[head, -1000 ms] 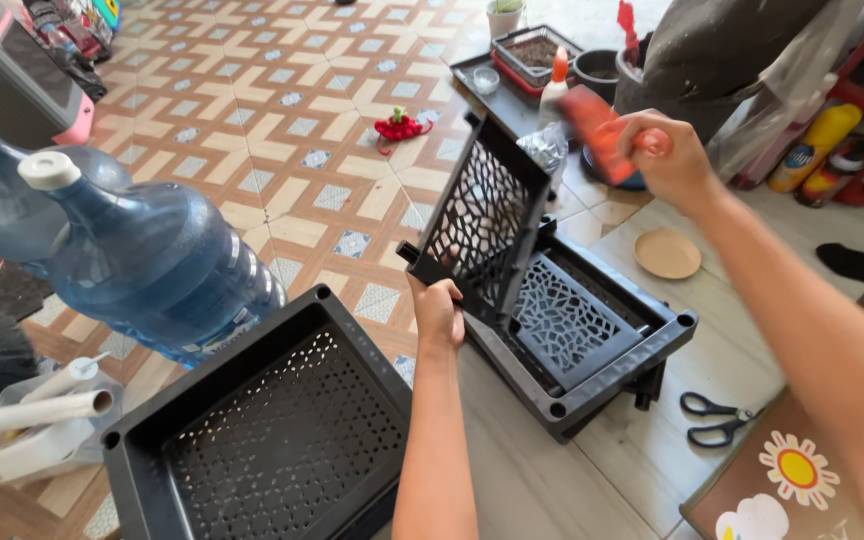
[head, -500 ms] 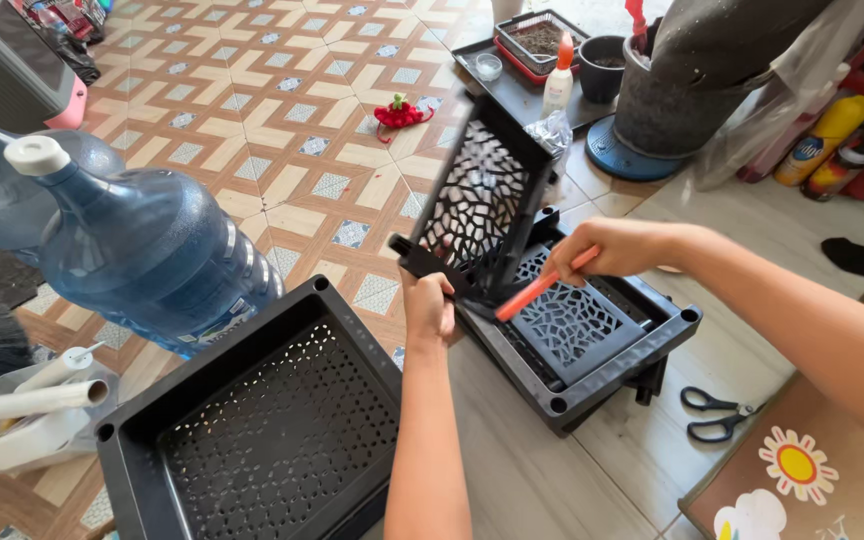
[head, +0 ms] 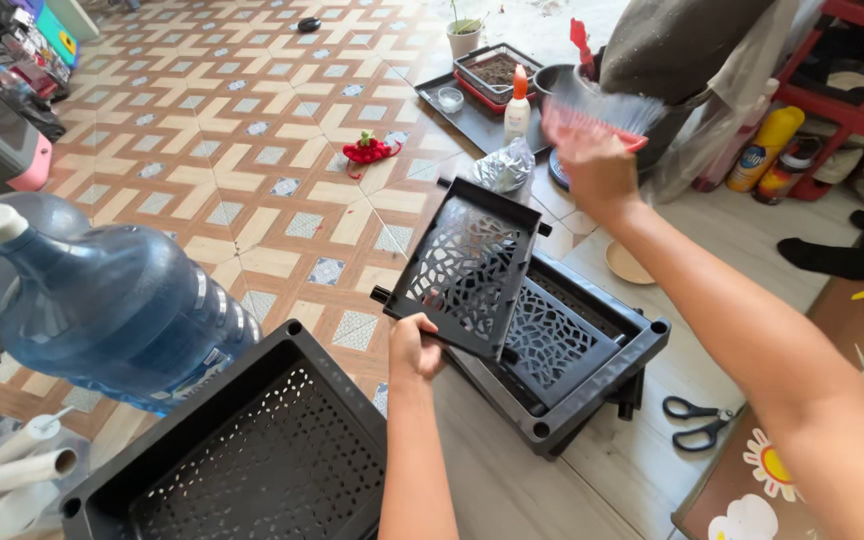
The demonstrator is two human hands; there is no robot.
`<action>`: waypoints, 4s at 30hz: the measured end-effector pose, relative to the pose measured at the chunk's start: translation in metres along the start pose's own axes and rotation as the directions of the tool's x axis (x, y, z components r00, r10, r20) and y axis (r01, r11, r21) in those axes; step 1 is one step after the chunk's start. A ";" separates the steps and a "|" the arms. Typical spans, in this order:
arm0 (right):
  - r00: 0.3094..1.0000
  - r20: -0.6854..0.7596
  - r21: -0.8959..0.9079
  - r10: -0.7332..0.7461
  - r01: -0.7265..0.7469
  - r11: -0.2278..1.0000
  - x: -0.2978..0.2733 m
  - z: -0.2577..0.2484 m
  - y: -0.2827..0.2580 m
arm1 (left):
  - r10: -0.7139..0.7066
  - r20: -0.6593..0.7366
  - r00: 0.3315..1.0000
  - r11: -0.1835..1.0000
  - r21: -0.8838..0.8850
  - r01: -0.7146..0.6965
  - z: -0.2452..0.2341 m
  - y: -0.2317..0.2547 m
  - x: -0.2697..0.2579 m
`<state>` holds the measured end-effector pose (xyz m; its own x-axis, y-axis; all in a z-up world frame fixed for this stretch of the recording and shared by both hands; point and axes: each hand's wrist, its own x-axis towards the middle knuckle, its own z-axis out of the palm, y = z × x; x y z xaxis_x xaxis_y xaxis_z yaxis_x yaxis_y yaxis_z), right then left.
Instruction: The person disassembles a black plastic crate and uses a red brush to clean each component, including the base and side panels. They scrub the surfaces and holes, then reassemble the crate.
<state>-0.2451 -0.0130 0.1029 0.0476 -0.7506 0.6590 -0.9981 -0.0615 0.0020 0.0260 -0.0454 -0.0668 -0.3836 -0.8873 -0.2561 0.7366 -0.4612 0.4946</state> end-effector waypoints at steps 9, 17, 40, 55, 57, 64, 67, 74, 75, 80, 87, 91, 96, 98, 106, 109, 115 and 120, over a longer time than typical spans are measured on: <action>0.987 -0.096 -0.108 -0.128 0.117 0.987 0.022 0.022 0.023 | 0.031 -0.069 0.997 0.999 0.037 -0.029 0.020 -0.015 -0.008; 0.911 -0.127 -0.431 -0.392 0.305 0.849 0.043 0.059 0.026 | -0.086 0.113 0.990 0.996 -0.019 0.088 0.004 -0.014 0.006; 0.991 -0.050 0.343 0.128 -0.104 0.934 0.020 0.013 -0.012 | 0.029 -0.116 0.993 0.999 0.046 -0.023 0.018 0.019 -0.021; 0.924 0.376 0.877 0.072 -0.380 0.294 0.016 0.042 0.000 | -0.020 0.094 0.995 0.998 -0.059 0.025 -0.012 0.010 -0.007; 0.949 0.314 0.643 0.033 -0.238 0.728 0.009 0.047 0.002 | -0.085 0.218 0.972 0.989 -0.098 0.108 -0.011 0.013 -0.005; 0.978 0.048 0.634 0.202 -0.186 0.751 0.020 0.053 -0.007 | -0.016 0.133 0.991 1.000 0.003 0.016 -0.010 0.011 -0.012; 0.975 -0.164 0.369 0.151 -0.082 0.926 0.021 0.039 -0.035 | -0.002 0.200 0.980 1.000 0.019 -0.002 -0.015 -0.015 0.010; 0.846 -0.488 0.052 -0.214 0.273 0.961 0.043 -0.038 -0.066 | 0.082 0.086 0.993 0.995 0.049 -0.086 -0.001 0.018 -0.027; 0.878 -0.458 0.173 -0.141 0.244 0.954 0.042 -0.049 -0.068 | 0.095 0.089 0.991 0.992 0.077 -0.102 0.001 0.025 -0.034; 0.974 0.132 0.838 -0.184 -0.011 0.546 0.028 -0.061 -0.082 | 0.337 0.107 0.935 0.833 0.430 -0.349 0.003 0.016 -0.037; 0.997 -0.025 0.418 0.078 -0.060 0.907 0.039 -0.033 -0.047 | 0.595 0.152 0.790 0.271 0.887 -0.375 0.000 0.010 -0.048; 0.957 0.288 0.904 0.026 -0.280 0.324 0.032 -0.013 -0.023 | 0.634 0.289 0.717 0.210 0.828 -0.519 0.013 0.009 -0.048; 0.999 -0.035 0.185 0.003 0.003 0.983 0.029 -0.008 -0.005 | 0.629 0.514 0.583 -0.073 0.786 -0.614 0.015 0.014 -0.060; 0.967 -0.250 0.189 -0.052 0.101 0.977 0.029 -0.022 -0.007 | 0.697 0.315 0.644 0.139 0.822 -0.552 0.013 0.019 -0.051; 0.952 0.230 0.963 -0.201 -0.252 -0.091 -0.018 -0.069 -0.045 | 0.064 -0.194 0.979 0.903 -0.407 -0.139 -0.061 0.013 0.035; 0.796 0.457 0.889 -0.397 -0.429 0.161 -0.021 -0.058 -0.047 | -0.060 -0.129 0.990 0.902 -0.431 -0.001 -0.111 0.000 0.070; 0.929 0.244 0.455 0.278 -0.363 0.813 -0.004 0.002 0.001 | -0.191 -0.033 0.981 0.921 -0.352 0.168 -0.112 -0.005 0.067; 0.856 -0.495 0.303 0.150 0.009 0.953 -0.016 0.007 0.031 | -0.008 -0.177 0.984 0.958 -0.284 -0.043 -0.031 0.027 0.006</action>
<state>-0.2768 -0.0073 0.0874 -0.1283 -0.3256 0.9367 -0.9388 -0.2645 -0.2205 0.0605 -0.0635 -0.0805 -0.2846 -0.8697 -0.4034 0.8803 -0.4037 0.2493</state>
